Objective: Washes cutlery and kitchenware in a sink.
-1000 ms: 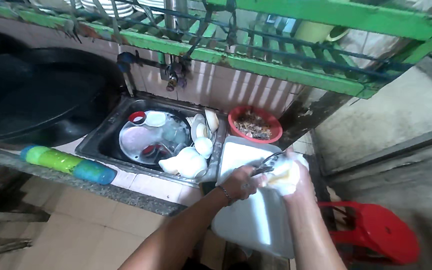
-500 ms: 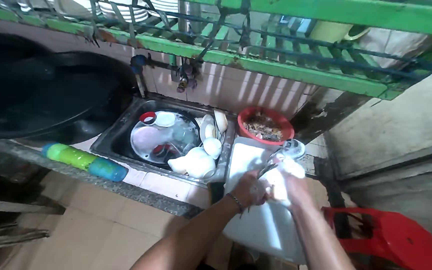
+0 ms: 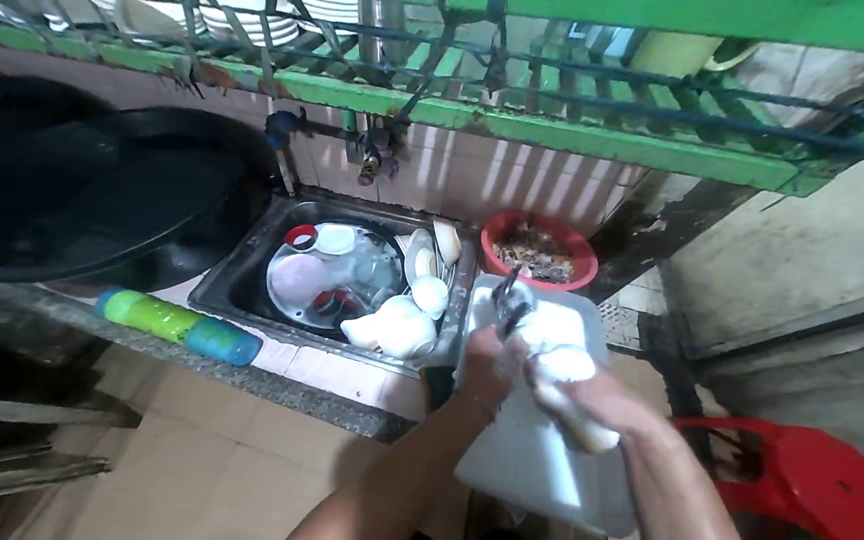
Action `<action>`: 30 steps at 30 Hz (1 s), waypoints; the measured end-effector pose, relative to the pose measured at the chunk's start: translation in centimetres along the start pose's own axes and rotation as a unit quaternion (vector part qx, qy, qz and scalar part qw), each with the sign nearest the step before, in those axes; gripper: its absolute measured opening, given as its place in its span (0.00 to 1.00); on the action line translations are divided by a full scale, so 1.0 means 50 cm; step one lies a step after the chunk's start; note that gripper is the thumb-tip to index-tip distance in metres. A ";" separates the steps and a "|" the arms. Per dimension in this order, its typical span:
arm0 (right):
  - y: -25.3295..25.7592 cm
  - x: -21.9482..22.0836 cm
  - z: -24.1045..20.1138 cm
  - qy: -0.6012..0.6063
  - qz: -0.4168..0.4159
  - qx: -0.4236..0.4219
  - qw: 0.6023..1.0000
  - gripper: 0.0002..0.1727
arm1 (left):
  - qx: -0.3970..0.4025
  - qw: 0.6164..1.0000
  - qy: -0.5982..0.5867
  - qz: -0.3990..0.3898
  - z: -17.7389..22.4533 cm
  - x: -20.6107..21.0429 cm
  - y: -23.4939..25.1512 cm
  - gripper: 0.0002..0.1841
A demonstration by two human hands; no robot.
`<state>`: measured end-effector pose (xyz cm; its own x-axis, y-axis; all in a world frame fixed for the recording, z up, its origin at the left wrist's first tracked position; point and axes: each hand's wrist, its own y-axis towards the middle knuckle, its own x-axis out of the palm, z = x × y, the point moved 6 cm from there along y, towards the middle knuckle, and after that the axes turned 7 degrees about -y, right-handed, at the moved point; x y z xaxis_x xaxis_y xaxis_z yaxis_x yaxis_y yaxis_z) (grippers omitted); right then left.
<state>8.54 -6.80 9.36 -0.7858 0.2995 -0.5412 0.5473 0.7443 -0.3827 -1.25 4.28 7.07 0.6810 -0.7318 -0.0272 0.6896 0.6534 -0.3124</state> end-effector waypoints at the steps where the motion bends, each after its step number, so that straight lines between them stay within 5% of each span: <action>1: 0.009 0.022 -0.005 0.015 -0.026 -0.007 1.000 0.11 | -0.055 0.997 -0.050 0.017 -0.005 -0.006 0.013 0.14; 4: 0.027 0.083 -0.028 0.097 -0.066 -0.055 0.992 0.12 | -0.137 0.975 -0.159 0.078 -0.016 -0.047 0.052 0.10; 8: -0.007 0.106 -0.027 0.089 -0.082 0.011 0.993 0.18 | -0.051 0.961 -0.220 0.162 -0.017 -0.187 0.151 0.09; 12: -0.029 0.089 0.021 0.125 -0.064 -0.024 0.990 0.17 | -0.068 0.966 -0.114 0.222 -0.021 -0.397 0.309 0.17; 15: -0.014 0.079 0.053 0.188 -0.024 -0.005 0.982 0.16 | -0.095 0.964 -0.006 0.248 0.004 -0.466 0.324 0.20; 18: 0.013 0.058 0.067 0.197 0.050 0.053 0.978 0.17 | -0.088 0.976 -0.038 0.197 0.014 -0.385 0.263 0.17; 21: 0.069 0.047 0.094 0.278 0.128 0.070 0.949 0.24 | -0.123 0.990 -0.060 0.033 0.005 -0.211 0.162 0.21; 24: 0.114 0.053 0.079 0.411 0.109 0.025 0.905 0.28 | -0.144 0.978 -0.041 -0.142 -0.023 -0.045 0.077 0.21; 26: 0.129 0.058 0.073 0.458 0.080 0.004 0.885 0.21 | -0.163 0.961 -0.054 -0.215 -0.037 0.022 0.042 0.20; 30: 0.116 0.016 0.100 0.346 0.242 0.054 0.905 0.17 | -0.132 0.967 -0.041 -0.216 -0.034 0.041 0.032 0.12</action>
<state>12.55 -5.24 2.96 -0.4188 0.9045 -0.0800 0.8709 0.3752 -0.3173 0.82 3.51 4.88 0.3683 -0.9003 0.2322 0.8345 0.2100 -0.5093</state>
